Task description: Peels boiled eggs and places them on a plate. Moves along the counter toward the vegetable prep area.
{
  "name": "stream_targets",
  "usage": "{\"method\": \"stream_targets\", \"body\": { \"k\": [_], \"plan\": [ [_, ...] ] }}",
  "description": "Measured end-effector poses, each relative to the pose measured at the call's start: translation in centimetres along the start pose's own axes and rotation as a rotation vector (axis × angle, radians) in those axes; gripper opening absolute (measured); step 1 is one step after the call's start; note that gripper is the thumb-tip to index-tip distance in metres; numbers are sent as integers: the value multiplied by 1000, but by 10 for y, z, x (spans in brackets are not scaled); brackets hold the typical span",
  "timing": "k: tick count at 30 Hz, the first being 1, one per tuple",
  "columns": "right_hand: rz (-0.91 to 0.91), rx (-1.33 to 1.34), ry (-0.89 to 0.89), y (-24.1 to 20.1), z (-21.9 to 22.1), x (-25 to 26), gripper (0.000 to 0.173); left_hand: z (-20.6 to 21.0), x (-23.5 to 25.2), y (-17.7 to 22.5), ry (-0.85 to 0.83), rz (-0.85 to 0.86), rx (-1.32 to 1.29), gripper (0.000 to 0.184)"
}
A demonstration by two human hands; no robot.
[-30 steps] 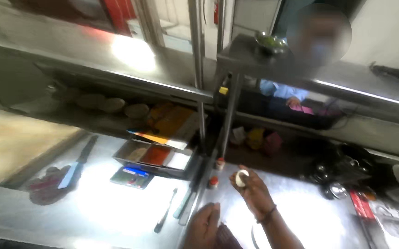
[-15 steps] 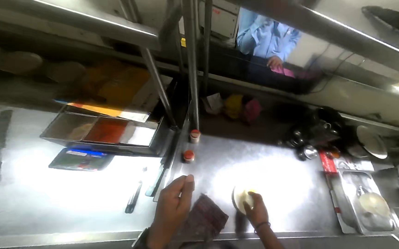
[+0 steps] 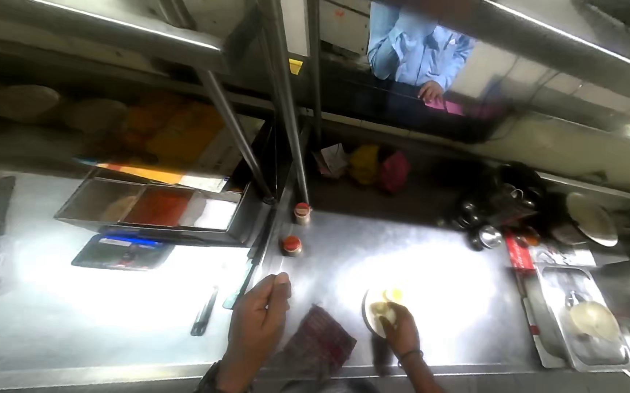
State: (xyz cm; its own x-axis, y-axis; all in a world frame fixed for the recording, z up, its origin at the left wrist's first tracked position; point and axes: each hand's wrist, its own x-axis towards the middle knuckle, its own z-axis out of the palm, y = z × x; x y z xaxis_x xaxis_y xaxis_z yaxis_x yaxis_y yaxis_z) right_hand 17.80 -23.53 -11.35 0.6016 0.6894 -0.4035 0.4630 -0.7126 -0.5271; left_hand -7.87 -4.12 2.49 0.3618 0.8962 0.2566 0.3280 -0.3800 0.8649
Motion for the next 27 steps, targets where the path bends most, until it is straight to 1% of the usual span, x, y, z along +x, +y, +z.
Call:
{"method": "stream_targets", "body": {
  "k": [6,8,11,13,15,17,19,20,22,24,25,27],
  "plan": [
    [-12,34,-20,5,-3,2,53,5,2,-4,15,-28,-54,36],
    [1,89,-22,8,-6,0,56,5,4,-8,9,-52,-60,37],
    [1,172,-22,18,-5,-3,54,5,7,-13,12,-63,-33,37],
    [-17,145,-26,20,-7,-8,54,6,8,-14,10,-62,-40,37],
    [-12,39,-14,17,-11,-14,52,7,8,-13,5,-65,-61,37],
    [-37,-113,59,15,-13,-20,48,8,9,-11,-7,-73,-71,36],
    [-117,-228,198,17,-12,-23,42,8,9,-9,-6,-71,-64,37],
    [-178,-252,278,18,-11,-22,37,9,9,-9,-4,-67,-57,37],
    [-251,-246,334,17,-12,-20,32,9,8,-10,0,-62,-48,37],
    [-300,-225,287,11,-10,-17,31,8,8,-11,-1,-56,-48,37],
    [-315,-229,226,7,-9,-15,32,8,7,-11,-4,-54,-44,37],
    [-310,-296,33,-2,-8,-10,40,7,7,-11,-6,-52,-33,39]
  ]
}}
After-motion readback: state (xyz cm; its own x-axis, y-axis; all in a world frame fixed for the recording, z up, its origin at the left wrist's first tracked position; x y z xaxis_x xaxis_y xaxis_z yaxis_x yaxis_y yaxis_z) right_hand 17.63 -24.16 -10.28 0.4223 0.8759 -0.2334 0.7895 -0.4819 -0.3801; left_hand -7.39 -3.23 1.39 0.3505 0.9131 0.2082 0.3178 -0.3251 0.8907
